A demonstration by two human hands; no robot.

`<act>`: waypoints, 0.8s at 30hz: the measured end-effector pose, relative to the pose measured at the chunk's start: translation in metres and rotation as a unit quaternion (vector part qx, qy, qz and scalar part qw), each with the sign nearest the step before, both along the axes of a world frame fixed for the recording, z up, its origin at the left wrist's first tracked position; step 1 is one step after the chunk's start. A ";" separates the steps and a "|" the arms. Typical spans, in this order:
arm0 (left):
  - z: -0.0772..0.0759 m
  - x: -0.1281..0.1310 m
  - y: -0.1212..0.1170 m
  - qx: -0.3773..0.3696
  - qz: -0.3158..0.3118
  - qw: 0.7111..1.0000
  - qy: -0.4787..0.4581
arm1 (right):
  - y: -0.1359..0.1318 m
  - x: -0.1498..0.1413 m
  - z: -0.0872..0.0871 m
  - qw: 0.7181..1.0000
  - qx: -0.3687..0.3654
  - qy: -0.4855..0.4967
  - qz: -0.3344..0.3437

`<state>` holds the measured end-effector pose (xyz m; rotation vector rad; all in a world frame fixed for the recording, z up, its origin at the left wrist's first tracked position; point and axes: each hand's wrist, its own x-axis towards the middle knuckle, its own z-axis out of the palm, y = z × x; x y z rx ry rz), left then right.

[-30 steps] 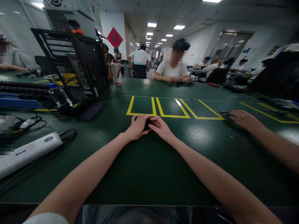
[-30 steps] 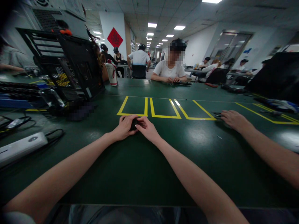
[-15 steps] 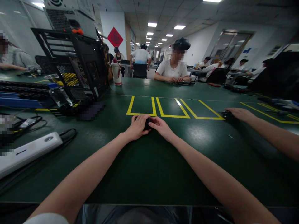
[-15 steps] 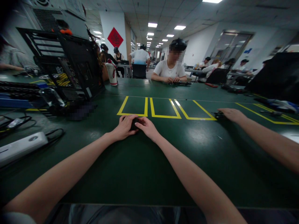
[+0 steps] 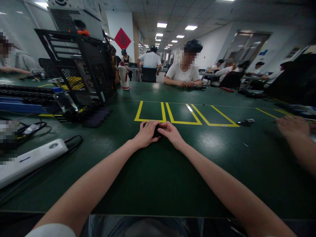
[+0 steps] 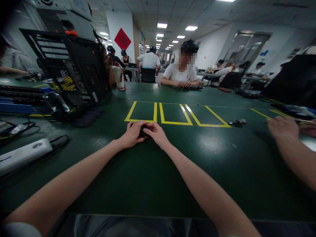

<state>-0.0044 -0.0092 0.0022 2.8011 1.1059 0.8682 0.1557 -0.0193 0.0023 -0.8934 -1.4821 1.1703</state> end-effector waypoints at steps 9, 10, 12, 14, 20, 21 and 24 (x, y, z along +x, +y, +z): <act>0.002 -0.001 -0.001 0.002 0.006 1.000 0.011 | 0.005 0.004 -0.006 0.997 0.008 -0.072 0.004; 0.002 -0.001 -0.001 0.002 0.009 1.000 0.011 | 0.005 0.004 -0.006 0.998 0.011 -0.069 0.009; 0.001 0.000 0.000 0.000 0.014 1.000 0.009 | 0.003 0.004 -0.006 0.998 0.013 -0.054 0.021; 0.000 0.001 0.000 -0.003 0.019 1.000 0.005 | 0.000 0.003 -0.005 0.999 0.012 -0.032 0.029; 0.001 0.001 -0.001 -0.005 0.012 1.000 -0.001 | -0.006 -0.002 -0.001 1.000 0.010 -0.001 0.008; 0.002 0.001 -0.002 -0.003 0.013 1.000 0.000 | -0.005 -0.003 -0.001 1.000 0.012 -0.001 -0.002; 0.002 0.001 -0.002 0.001 0.017 1.000 0.005 | -0.004 -0.003 -0.001 1.000 0.017 -0.014 -0.020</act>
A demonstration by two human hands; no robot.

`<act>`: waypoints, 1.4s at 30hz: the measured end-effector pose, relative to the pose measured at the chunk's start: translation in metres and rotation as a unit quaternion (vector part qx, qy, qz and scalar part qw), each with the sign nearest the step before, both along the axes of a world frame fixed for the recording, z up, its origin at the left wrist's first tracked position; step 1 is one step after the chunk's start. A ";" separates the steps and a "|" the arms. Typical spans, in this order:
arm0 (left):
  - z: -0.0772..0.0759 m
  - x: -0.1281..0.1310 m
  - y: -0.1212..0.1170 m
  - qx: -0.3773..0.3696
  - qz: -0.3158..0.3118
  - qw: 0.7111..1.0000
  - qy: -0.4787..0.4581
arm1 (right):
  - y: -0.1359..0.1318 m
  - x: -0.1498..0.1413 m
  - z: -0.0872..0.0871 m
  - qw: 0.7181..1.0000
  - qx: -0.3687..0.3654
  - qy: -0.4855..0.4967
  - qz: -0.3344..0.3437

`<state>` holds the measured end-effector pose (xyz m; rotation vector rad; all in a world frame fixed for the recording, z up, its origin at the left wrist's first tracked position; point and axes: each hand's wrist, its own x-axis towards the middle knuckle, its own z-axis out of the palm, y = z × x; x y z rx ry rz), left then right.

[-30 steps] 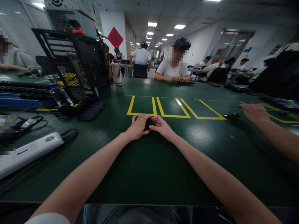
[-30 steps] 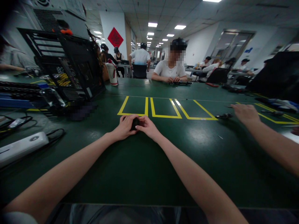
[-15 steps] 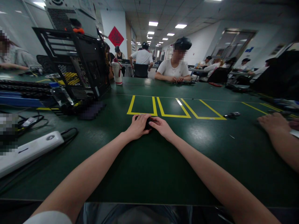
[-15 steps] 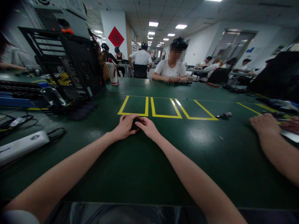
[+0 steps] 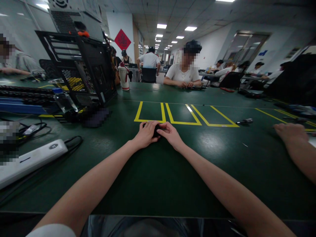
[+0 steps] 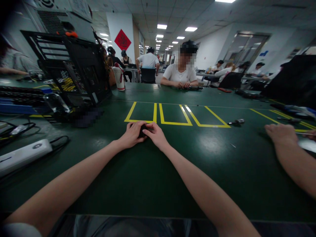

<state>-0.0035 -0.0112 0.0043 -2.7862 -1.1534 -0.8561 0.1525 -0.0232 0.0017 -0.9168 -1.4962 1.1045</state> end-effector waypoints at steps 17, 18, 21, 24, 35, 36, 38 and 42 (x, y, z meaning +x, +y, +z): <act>0.000 0.000 0.000 0.001 0.002 1.000 -0.001 | -0.006 0.000 0.004 1.000 -0.014 0.013 0.020; -0.001 0.000 0.000 0.002 0.002 1.000 -0.002 | -0.006 0.000 0.004 1.000 -0.012 0.010 0.011; -0.001 0.001 0.000 0.002 0.002 1.000 -0.003 | -0.004 -0.001 0.004 1.000 -0.016 -0.002 -0.005; -0.001 0.001 0.000 0.000 0.001 1.000 -0.004 | -0.001 0.001 0.003 0.999 -0.030 -0.027 -0.003; 0.000 0.000 0.000 0.001 0.003 1.000 0.000 | 0.000 0.003 -0.004 1.000 -0.012 0.008 0.013; 0.000 0.000 0.000 0.002 0.005 1.000 0.001 | 0.000 0.003 -0.004 1.000 -0.012 0.008 0.005; 0.000 0.000 0.000 0.003 0.006 1.000 0.004 | 0.001 0.003 -0.004 1.000 -0.011 0.003 -0.004; 0.002 -0.001 -0.002 0.000 -0.001 1.000 0.012 | 0.004 0.003 -0.002 0.999 -0.023 -0.016 -0.018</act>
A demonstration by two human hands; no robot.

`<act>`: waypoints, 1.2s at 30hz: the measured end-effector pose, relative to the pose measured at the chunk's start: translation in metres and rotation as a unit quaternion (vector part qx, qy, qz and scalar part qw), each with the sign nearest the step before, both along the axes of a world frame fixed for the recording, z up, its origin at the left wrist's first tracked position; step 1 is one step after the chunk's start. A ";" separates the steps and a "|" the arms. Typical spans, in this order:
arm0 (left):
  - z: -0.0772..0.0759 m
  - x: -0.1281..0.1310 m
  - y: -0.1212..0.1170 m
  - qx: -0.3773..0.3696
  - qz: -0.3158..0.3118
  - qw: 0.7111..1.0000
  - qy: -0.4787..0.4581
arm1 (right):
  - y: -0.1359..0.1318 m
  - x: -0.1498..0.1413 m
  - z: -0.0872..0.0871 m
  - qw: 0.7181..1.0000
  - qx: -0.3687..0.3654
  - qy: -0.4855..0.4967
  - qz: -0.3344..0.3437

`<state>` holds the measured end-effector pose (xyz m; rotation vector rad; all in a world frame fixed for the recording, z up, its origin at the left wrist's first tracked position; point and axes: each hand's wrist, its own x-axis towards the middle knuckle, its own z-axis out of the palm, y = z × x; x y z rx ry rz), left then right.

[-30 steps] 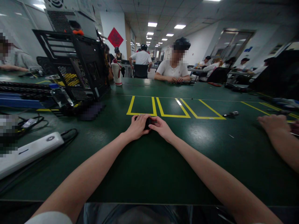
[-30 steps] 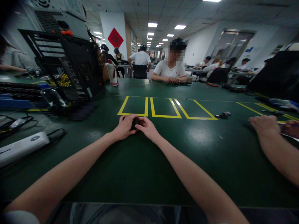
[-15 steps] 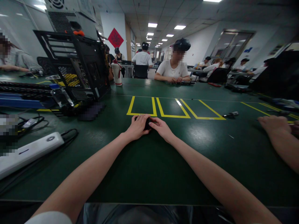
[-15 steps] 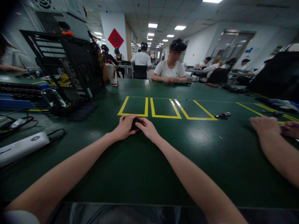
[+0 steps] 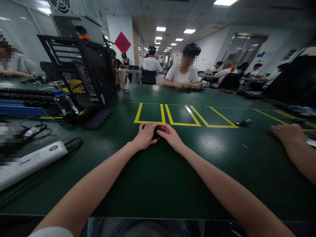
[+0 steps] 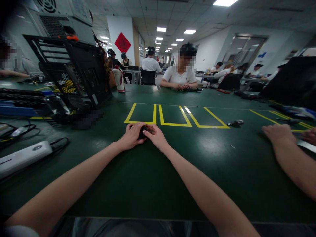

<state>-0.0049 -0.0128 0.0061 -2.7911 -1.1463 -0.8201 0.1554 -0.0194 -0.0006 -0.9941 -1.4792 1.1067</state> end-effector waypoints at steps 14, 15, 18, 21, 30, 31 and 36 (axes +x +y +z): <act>-0.002 -0.001 0.002 0.000 -0.003 1.000 -0.012 | 0.001 0.006 0.003 0.998 0.004 0.011 0.068; -0.002 0.000 0.002 0.002 -0.002 1.000 -0.011 | 0.000 0.005 0.005 0.998 0.004 0.005 0.057; -0.002 0.000 0.002 0.003 0.001 1.000 -0.008 | 0.000 0.002 0.008 0.999 -0.005 -0.004 0.039; -0.002 0.000 0.002 0.000 0.002 1.000 -0.008 | 0.002 0.004 0.006 0.999 -0.020 -0.019 0.046; -0.002 0.000 0.002 -0.004 0.001 1.000 -0.007 | 0.001 0.007 0.002 0.996 -0.004 0.013 0.092; -0.002 0.001 0.002 -0.004 0.002 1.000 -0.009 | 0.000 0.006 0.002 0.996 0.001 0.014 0.083; -0.001 0.001 0.001 -0.007 0.003 1.000 -0.012 | 0.001 0.002 0.004 0.999 0.005 0.002 0.039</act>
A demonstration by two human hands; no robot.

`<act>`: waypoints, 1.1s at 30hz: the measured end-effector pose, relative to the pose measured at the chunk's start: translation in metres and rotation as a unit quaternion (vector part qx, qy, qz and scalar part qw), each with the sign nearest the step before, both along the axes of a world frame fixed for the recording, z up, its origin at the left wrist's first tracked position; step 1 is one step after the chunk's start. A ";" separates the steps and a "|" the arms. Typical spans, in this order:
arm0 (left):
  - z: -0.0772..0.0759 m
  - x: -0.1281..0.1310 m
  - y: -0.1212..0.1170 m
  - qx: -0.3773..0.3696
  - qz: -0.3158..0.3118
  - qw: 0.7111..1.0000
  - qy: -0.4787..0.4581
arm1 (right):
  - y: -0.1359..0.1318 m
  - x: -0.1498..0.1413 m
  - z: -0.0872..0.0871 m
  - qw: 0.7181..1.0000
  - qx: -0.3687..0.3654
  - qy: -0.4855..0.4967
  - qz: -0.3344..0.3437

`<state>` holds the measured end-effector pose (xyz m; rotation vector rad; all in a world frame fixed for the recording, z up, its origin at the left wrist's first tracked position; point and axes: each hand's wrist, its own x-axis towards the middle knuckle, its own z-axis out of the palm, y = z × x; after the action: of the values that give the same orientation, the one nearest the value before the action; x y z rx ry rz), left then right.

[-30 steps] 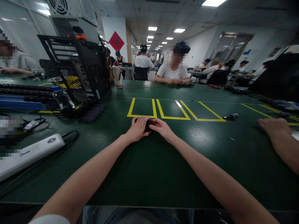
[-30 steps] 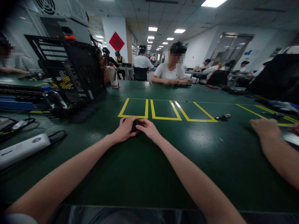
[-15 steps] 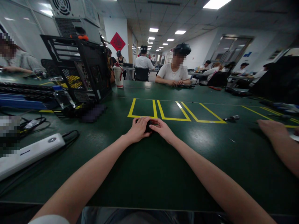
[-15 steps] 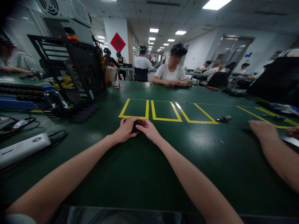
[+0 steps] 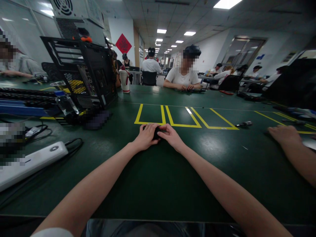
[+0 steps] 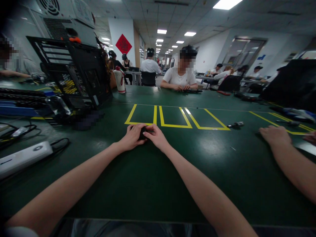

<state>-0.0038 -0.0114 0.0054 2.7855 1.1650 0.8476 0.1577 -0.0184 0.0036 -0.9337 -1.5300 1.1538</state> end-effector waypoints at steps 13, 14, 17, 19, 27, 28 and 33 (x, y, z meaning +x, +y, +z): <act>0.001 -0.001 -0.001 -0.006 -0.008 1.000 0.002 | 0.000 0.002 -0.004 0.999 -0.009 0.024 0.035; 0.001 -0.001 -0.001 -0.004 -0.009 1.000 0.001 | -0.001 0.001 -0.003 0.999 -0.004 0.024 0.026; 0.001 -0.001 -0.001 0.000 -0.009 1.000 -0.001 | 0.000 -0.001 -0.001 1.000 -0.001 0.016 0.005; 0.001 -0.001 0.000 0.000 -0.008 1.000 -0.002 | 0.001 -0.001 -0.001 1.000 -0.012 0.006 0.002; 0.000 -0.002 0.000 -0.004 -0.007 1.000 0.002 | -0.002 0.002 -0.005 0.999 -0.006 0.021 0.039; 0.000 -0.002 0.000 -0.004 -0.008 1.000 0.001 | -0.004 0.002 -0.005 0.999 -0.002 0.024 0.035; 0.000 -0.001 0.000 0.000 -0.005 1.000 -0.003 | -0.006 -0.002 -0.001 1.000 0.000 0.018 0.007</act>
<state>-0.0046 -0.0112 0.0052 2.7843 1.1486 0.8539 0.1558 -0.0242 0.0027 -0.8990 -1.5093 1.1748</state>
